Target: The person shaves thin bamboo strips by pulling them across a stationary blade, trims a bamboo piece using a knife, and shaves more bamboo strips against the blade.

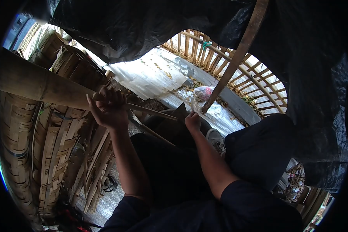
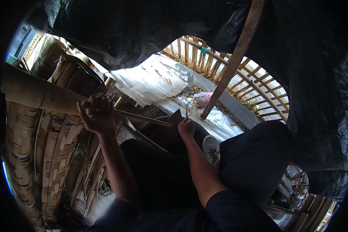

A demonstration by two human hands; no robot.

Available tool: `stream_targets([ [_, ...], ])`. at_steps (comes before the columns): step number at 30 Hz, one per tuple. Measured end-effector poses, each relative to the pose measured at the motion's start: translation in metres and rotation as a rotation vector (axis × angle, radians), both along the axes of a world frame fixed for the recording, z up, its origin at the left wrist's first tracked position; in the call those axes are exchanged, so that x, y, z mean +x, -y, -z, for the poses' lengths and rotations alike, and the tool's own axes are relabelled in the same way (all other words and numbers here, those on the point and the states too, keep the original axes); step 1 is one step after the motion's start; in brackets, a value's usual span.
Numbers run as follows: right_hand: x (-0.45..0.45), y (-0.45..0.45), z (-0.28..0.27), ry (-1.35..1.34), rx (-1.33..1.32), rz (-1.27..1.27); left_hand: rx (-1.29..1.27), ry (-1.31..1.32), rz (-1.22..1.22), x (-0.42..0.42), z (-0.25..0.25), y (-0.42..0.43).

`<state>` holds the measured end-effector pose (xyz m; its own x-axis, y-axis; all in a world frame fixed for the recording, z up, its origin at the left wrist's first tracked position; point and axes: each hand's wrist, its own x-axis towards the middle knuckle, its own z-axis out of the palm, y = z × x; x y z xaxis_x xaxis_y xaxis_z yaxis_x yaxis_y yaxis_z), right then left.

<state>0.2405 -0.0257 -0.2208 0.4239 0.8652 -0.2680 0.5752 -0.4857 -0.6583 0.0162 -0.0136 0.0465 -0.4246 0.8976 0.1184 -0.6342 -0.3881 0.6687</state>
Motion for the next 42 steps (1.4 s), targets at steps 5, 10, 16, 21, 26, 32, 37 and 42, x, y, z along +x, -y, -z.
stream_targets([
  [5,-0.011,0.006,-0.004,-0.069,-0.06,-0.055,0.065,-0.027,-0.078,0.004,0.007,-0.003],
  [10,-0.006,-0.011,-0.012,-0.168,-0.118,0.039,0.174,-0.203,-0.016,0.01,-0.002,-0.001],
  [16,0.002,-0.02,-0.009,-0.27,-0.117,0.093,0.175,-0.236,-0.006,0.028,0.006,-0.005],
  [21,0.005,-0.024,-0.035,-0.342,-0.168,0.117,0.189,-0.219,0.007,0.038,0.0,-0.002],
  [26,0.002,-0.029,-0.058,-0.398,-0.204,0.129,0.182,-0.285,0.012,0.036,0.014,-0.005],
  [32,-0.039,-0.037,-0.07,-0.454,-0.106,-0.145,0.2,-0.268,0.134,0.026,0.004,0.002],
  [37,-0.105,0.007,-0.216,-0.456,0.237,-0.496,0.131,-0.038,0.16,0.013,0.003,0.007],
  [42,-0.11,0.017,-0.222,-0.454,0.173,-0.484,0.211,-0.046,0.384,-0.016,0.01,0.008],
])
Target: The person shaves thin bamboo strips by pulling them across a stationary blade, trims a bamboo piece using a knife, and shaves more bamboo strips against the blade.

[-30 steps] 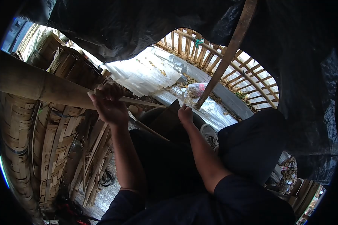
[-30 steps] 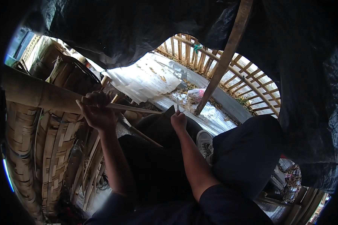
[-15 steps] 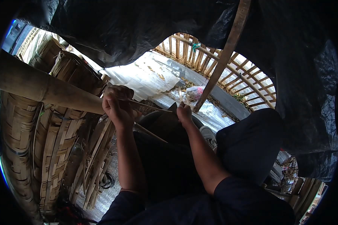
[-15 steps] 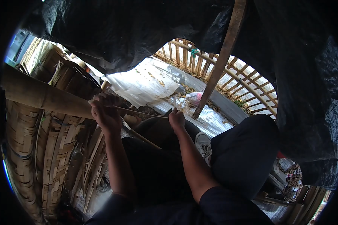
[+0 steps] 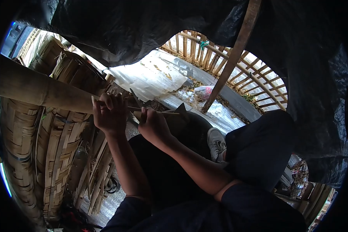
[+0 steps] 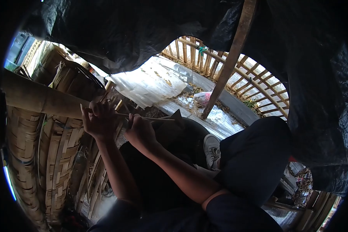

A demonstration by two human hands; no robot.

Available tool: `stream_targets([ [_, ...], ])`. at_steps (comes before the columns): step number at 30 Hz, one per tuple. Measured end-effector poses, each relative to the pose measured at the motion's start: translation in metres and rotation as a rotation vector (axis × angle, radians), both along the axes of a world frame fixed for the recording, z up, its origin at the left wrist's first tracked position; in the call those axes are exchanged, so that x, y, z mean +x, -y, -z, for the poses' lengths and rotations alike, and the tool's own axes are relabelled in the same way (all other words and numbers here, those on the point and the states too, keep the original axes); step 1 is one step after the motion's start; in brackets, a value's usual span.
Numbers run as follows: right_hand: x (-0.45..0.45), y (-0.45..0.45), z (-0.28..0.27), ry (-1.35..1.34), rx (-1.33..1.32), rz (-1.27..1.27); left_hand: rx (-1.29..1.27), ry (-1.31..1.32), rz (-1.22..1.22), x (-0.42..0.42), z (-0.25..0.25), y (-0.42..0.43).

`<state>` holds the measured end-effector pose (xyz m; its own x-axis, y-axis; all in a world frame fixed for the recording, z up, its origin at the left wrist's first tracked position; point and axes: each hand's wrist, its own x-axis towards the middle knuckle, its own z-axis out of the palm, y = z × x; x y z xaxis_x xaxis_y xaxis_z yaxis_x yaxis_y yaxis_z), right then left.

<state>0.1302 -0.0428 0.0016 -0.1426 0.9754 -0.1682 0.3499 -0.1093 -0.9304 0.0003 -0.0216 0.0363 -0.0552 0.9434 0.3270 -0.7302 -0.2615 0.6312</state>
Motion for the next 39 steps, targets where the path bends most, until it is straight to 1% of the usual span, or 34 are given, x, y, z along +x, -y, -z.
stream_targets([
  [1,0.002,-0.002,0.002,0.017,0.011,-0.007,0.018,-0.002,0.05,-0.002,0.0,-0.001],
  [2,0.004,-0.004,0.003,0.036,0.022,-0.015,0.015,-0.003,0.049,0.0,0.0,-0.002],
  [4,0.012,-0.011,0.001,0.043,0.014,-0.009,-0.089,-0.021,-0.126,0.009,0.001,-0.003],
  [5,0.02,-0.017,0.0,0.077,-0.051,-0.062,-0.088,-0.019,-0.13,0.013,-0.002,-0.003],
  [6,0.027,-0.022,-0.001,0.11,-0.114,-0.116,-0.173,-0.051,-0.174,0.017,-0.007,-0.002],
  [7,0.035,-0.023,-0.01,0.142,-0.125,-0.06,-0.259,-0.084,-0.22,0.018,-0.01,-0.002],
  [10,0.046,-0.034,-0.005,0.192,-0.149,-0.083,-0.226,-0.099,-0.19,0.015,-0.006,-0.002],
  [11,0.046,-0.033,-0.004,0.171,-0.199,-0.095,-0.225,-0.098,-0.194,0.017,-0.006,-0.001],
  [12,0.045,-0.031,-0.011,0.172,-0.197,-0.097,-0.176,-0.001,-0.151,0.022,-0.011,-0.001],
  [13,0.041,-0.026,-0.021,0.12,-0.161,-0.167,-0.129,0.094,-0.107,0.027,-0.014,0.0],
  [14,0.035,-0.021,-0.026,0.068,-0.125,-0.237,-0.13,0.094,-0.108,0.028,-0.013,0.0],
  [15,0.022,-0.011,-0.019,-0.011,-0.024,-0.203,-0.155,0.073,-0.154,0.03,-0.011,-0.001],
  [16,0.015,-0.004,-0.013,-0.011,-0.025,-0.205,-0.179,0.052,-0.199,0.03,-0.01,-0.002],
  [17,0.01,0.002,-0.008,0.007,0.062,-0.162,-0.181,0.052,-0.2,0.031,-0.011,-0.001],
  [18,0.008,0.005,-0.007,0.025,0.148,-0.12,-0.191,0.042,-0.261,0.032,-0.013,0.001],
  [19,0.01,0.007,-0.009,0.024,0.116,-0.152,-0.2,0.031,-0.322,0.032,-0.014,0.001],
  [20,0.01,0.009,-0.004,0.024,0.111,-0.153,-0.205,0.03,-0.323,0.031,-0.012,0.002],
  [22,0.007,0.014,0.018,0.14,0.002,-0.085,-0.312,0.128,-0.485,0.025,-0.009,0.001],
  [23,0.012,0.016,0.047,0.138,0.004,-0.085,-0.31,0.126,-0.486,0.02,-0.006,0.001],
  [24,0.022,0.016,0.087,0.201,-0.004,-0.051,-0.284,0.114,-0.496,0.013,-0.001,0.0],
  [25,0.028,0.016,0.107,0.265,-0.013,-0.019,-0.259,0.103,-0.508,0.01,0.001,0.0],
  [27,0.027,0.013,0.101,0.243,0.012,-0.019,-0.253,0.089,-0.495,0.01,-0.001,-0.001],
  [28,0.025,0.012,0.085,0.219,0.026,-0.017,-0.255,0.07,-0.48,0.01,-0.001,-0.002],
  [29,0.014,0.012,0.07,0.176,0.051,-0.083,-0.264,0.072,-0.479,0.01,0.0,-0.003],
  [30,0.008,0.016,0.056,0.179,0.04,-0.085,-0.269,0.086,-0.509,0.009,0.0,-0.005],
  [32,0.001,0.021,0.039,0.1,0.268,-0.141,-0.278,0.097,-0.542,0.004,0.003,-0.003],
  [33,0.002,0.017,0.054,0.13,0.292,-0.126,-0.276,0.086,-0.533,0.001,0.004,-0.001],
  [35,0.019,0.011,0.117,0.226,0.06,-0.086,-0.267,0.074,-0.523,-0.002,0.003,0.001],
  [36,0.036,0.009,0.146,0.266,0.045,-0.058,-0.292,0.073,-0.56,-0.003,0.002,0.002],
  [38,0.045,0.004,0.156,0.306,0.036,-0.032,-0.312,0.074,-0.599,-0.005,0.001,0.0],
  [39,0.039,-0.002,0.145,0.263,0.085,-0.063,-0.291,0.071,-0.568,-0.006,0.003,-0.001],
])
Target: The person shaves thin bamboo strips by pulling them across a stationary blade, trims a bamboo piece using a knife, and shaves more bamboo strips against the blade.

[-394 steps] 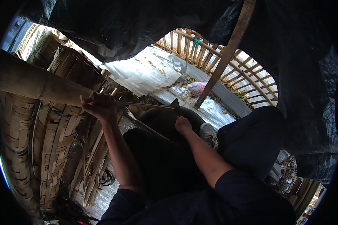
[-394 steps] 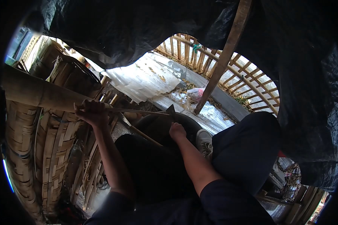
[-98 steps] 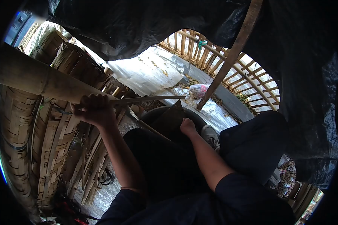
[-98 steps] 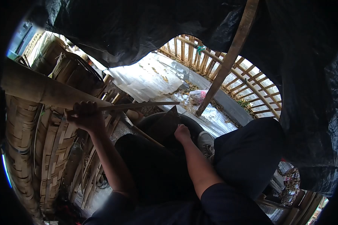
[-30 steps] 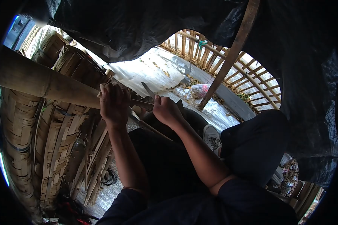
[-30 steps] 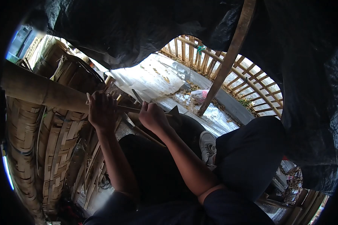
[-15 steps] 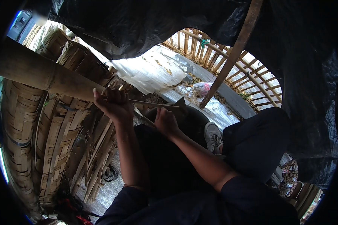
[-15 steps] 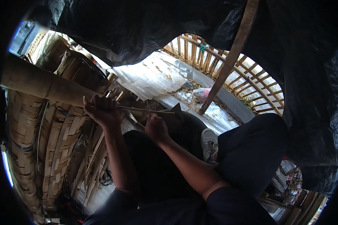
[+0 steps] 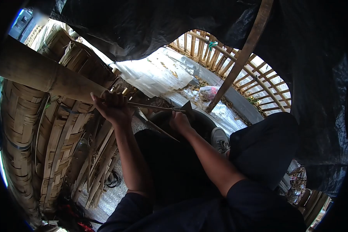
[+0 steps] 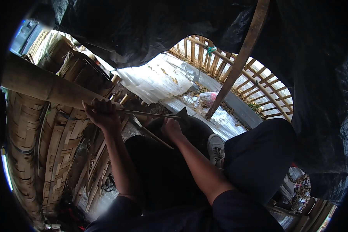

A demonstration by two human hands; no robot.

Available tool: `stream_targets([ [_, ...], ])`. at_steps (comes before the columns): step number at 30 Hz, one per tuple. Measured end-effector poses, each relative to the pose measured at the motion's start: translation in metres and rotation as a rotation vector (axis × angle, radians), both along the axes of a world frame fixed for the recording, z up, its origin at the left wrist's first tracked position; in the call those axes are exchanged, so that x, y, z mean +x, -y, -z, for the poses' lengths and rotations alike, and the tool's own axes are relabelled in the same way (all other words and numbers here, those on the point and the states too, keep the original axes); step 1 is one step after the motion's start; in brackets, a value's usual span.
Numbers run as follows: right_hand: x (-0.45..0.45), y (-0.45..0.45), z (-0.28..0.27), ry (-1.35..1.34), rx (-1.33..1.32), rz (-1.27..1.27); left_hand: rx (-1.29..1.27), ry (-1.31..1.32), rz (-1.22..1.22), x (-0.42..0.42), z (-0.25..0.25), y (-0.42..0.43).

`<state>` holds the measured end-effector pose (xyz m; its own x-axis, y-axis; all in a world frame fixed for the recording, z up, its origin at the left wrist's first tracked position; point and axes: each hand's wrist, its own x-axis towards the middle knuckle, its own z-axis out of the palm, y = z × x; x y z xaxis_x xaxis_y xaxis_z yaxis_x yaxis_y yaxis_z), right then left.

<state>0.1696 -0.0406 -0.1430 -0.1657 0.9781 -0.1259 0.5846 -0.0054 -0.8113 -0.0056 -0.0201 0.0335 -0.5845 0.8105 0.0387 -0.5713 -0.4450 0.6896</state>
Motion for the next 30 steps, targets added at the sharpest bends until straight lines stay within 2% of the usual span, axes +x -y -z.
stream_targets([
  [2,-0.019,-0.005,-0.048,-0.105,-0.014,-0.091,0.01,-0.002,0.034,0.001,0.002,-0.002],
  [5,-0.041,0.002,-0.075,-0.22,0.071,-0.034,0.025,0.001,0.059,0.001,0.003,-0.002],
  [6,-0.035,0.0,-0.063,-0.15,0.052,-0.046,0.008,-0.003,0.043,0.0,0.003,-0.001],
  [8,-0.009,0.001,-0.003,0.057,-0.008,-0.019,0.001,-0.008,0.034,-0.004,0.004,0.0],
  [11,0.017,-0.001,0.048,0.126,-0.071,0.054,0.071,-0.011,0.13,-0.008,0.008,-0.002],
  [12,0.012,-0.004,0.035,0.126,-0.069,0.057,0.076,0.001,0.127,0.0,0.004,-0.005],
  [14,-0.009,-0.009,-0.019,-0.077,-0.03,0.003,0.071,0.016,0.125,0.005,0.001,-0.01],
  [17,-0.026,-0.008,-0.05,-0.115,0.001,-0.023,0.057,-0.041,0.109,0.0,0.006,-0.012],
  [20,-0.006,-0.007,-0.004,-0.119,0.012,0.003,0.111,-0.048,0.141,-0.01,0.009,-0.012],
  [22,-0.004,-0.008,-0.004,-0.098,0.035,0.029,-0.006,0.001,0.01,-0.011,0.006,-0.009],
  [24,-0.013,-0.008,-0.011,0.102,-0.117,-0.035,0.016,0.0,0.025,-0.016,0.011,-0.006],
  [25,-0.02,-0.007,-0.022,0.101,-0.114,-0.032,0.036,-0.003,0.045,-0.018,0.012,-0.007],
  [28,-0.033,-0.001,-0.036,-0.142,0.08,-0.049,0.107,-0.007,0.119,-0.018,0.014,-0.007],
  [30,-0.014,0.001,0.004,-0.038,0.01,-0.046,0.07,-0.021,0.106,-0.018,0.015,-0.003],
])
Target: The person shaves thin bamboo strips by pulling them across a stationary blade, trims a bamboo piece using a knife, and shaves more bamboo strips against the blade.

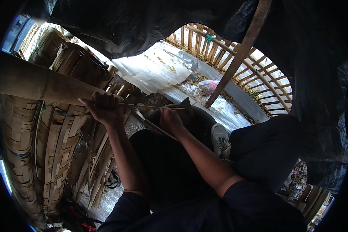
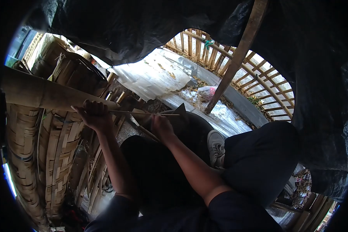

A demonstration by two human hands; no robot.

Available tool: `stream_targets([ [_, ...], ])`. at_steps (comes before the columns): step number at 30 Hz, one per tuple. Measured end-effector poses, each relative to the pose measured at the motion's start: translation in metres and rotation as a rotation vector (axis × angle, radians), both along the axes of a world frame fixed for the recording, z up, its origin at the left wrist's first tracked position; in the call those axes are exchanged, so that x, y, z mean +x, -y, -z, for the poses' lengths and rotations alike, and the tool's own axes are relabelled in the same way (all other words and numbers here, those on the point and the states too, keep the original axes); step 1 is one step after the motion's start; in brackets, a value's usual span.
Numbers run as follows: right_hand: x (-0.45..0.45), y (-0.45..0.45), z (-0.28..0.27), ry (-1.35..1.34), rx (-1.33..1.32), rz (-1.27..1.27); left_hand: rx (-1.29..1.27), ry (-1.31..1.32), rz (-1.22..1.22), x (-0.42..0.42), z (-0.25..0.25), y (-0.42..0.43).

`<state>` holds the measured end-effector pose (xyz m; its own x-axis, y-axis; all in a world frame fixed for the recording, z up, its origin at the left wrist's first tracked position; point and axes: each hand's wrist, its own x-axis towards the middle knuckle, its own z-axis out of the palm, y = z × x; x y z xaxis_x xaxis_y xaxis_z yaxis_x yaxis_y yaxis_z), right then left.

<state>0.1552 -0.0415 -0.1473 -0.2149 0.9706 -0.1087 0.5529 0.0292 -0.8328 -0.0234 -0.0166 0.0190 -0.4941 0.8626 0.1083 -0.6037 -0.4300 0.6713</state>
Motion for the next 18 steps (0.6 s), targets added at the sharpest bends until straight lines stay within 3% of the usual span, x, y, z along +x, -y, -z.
stream_targets([
  [2,0.021,-0.002,0.031,0.107,-0.043,0.005,-0.013,-0.015,-0.01,0.003,-0.004,0.0],
  [5,0.033,-0.004,0.03,0.139,-0.068,0.084,0.03,0.015,0.022,0.01,-0.006,-0.004],
  [7,0.011,-0.009,-0.016,0.074,-0.064,-0.059,0.055,0.006,0.054,0.009,-0.003,-0.008],
  [10,-0.018,-0.008,-0.054,-0.056,-0.002,-0.043,0.041,-0.032,0.018,0.008,-0.004,-0.006],
  [15,0.042,0.003,0.057,0.101,-0.082,0.023,0.028,-0.023,0.005,0.004,-0.002,-0.002],
  [17,0.045,-0.003,0.057,0.11,-0.078,0.046,0.043,-0.009,0.018,0.005,-0.003,-0.007],
  [18,0.034,-0.008,0.03,0.104,-0.089,-0.034,0.048,-0.006,0.022,0.006,-0.004,-0.008],
])
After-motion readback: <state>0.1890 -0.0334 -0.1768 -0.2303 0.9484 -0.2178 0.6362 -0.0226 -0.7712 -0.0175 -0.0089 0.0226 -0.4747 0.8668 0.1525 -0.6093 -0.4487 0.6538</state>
